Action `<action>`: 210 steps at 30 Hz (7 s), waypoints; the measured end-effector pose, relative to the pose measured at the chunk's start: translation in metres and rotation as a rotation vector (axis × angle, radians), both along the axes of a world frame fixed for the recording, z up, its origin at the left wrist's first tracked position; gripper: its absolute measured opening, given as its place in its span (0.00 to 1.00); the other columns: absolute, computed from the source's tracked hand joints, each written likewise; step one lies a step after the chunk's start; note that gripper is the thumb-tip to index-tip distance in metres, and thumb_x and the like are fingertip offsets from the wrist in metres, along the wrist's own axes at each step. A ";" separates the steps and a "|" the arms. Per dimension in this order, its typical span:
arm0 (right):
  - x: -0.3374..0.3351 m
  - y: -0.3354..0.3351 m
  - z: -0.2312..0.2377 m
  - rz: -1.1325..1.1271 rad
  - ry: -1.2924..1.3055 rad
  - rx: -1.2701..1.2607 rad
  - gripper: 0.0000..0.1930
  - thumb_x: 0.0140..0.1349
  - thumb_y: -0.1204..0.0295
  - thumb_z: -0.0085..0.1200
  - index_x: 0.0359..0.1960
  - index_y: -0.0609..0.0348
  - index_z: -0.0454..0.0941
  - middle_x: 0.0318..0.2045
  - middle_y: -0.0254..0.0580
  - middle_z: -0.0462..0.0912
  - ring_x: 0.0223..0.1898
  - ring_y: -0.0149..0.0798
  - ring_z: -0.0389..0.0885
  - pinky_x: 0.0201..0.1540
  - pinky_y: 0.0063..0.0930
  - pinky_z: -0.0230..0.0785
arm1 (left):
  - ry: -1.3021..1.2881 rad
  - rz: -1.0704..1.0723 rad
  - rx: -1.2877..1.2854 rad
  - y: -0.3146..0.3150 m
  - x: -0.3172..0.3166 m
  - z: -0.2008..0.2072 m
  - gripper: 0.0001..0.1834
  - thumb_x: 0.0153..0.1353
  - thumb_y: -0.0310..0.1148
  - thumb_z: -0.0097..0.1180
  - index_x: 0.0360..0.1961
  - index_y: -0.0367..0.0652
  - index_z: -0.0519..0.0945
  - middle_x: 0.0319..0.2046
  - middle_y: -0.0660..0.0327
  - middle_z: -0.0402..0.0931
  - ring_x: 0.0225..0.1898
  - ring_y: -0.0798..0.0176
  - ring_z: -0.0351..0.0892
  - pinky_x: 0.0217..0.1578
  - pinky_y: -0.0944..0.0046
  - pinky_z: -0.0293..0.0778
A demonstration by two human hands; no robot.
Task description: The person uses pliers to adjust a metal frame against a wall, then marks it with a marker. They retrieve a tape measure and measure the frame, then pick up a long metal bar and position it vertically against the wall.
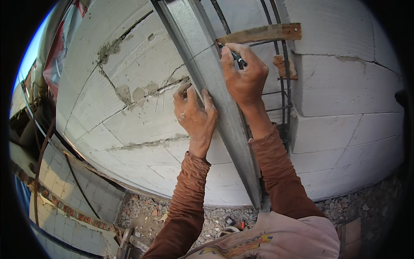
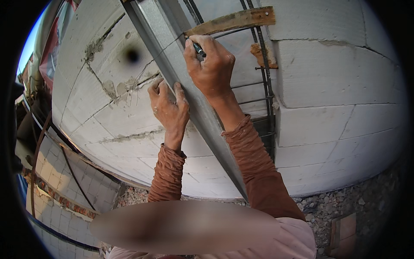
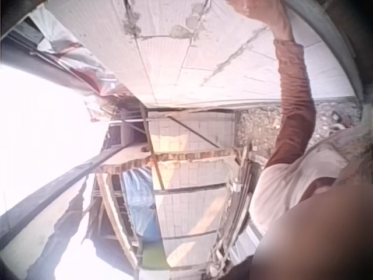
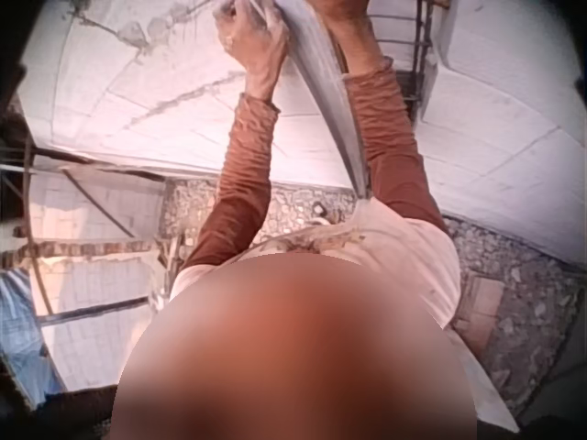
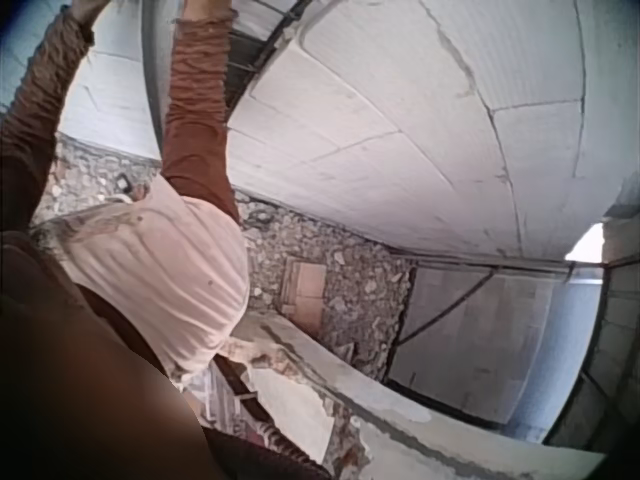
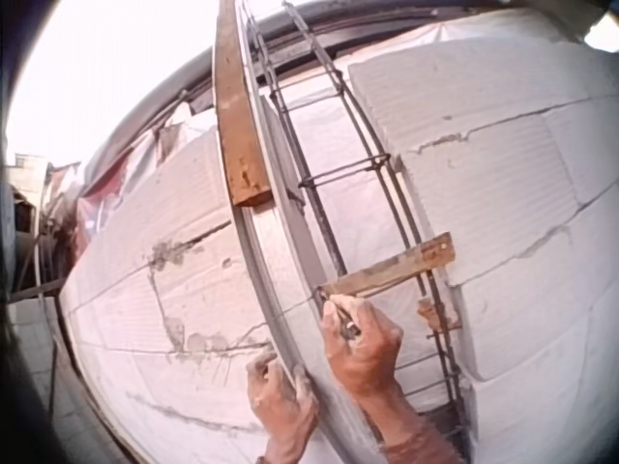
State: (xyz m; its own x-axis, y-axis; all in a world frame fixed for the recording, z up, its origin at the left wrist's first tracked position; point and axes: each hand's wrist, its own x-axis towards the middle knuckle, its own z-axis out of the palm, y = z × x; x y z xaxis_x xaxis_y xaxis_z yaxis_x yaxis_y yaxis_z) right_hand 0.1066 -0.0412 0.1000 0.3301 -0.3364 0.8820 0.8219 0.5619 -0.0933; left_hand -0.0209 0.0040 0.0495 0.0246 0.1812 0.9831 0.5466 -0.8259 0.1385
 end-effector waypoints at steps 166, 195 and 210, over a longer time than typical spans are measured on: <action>0.010 -0.260 -1.114 0.478 1.280 -1.351 0.16 0.66 0.75 0.49 0.53 0.67 0.78 0.42 0.43 0.84 0.44 0.33 0.80 0.50 0.27 0.71 | 0.813 -0.426 -1.759 -0.029 -0.272 -0.994 0.24 0.66 0.43 0.59 0.52 0.30 0.78 0.42 0.55 0.81 0.42 0.65 0.78 0.44 0.65 0.73; -0.015 -0.093 -1.172 0.421 0.676 -1.470 0.17 0.65 0.64 0.54 0.47 0.65 0.79 0.30 0.47 0.85 0.30 0.40 0.83 0.39 0.36 0.74 | 0.838 0.071 -1.941 -0.079 -0.468 -1.013 0.25 0.65 0.44 0.58 0.53 0.32 0.78 0.45 0.51 0.81 0.48 0.58 0.79 0.50 0.58 0.73; -0.013 -0.104 -1.157 0.328 0.535 -1.462 0.15 0.63 0.66 0.50 0.44 0.65 0.81 0.38 0.61 0.83 0.43 0.63 0.80 0.49 0.49 0.70 | 0.768 0.024 -2.066 -0.077 -0.492 -1.023 0.28 0.65 0.46 0.59 0.57 0.34 0.76 0.48 0.50 0.80 0.50 0.56 0.79 0.51 0.58 0.73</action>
State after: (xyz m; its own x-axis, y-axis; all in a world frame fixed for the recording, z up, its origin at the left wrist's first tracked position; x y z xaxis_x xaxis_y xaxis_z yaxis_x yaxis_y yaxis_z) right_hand 0.0932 -0.1451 -1.0568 0.5792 0.8046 0.1306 0.3847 -0.1285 -0.9141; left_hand -0.5131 -0.0726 -0.9737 0.1842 0.6640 -0.7247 0.9139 0.1555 0.3749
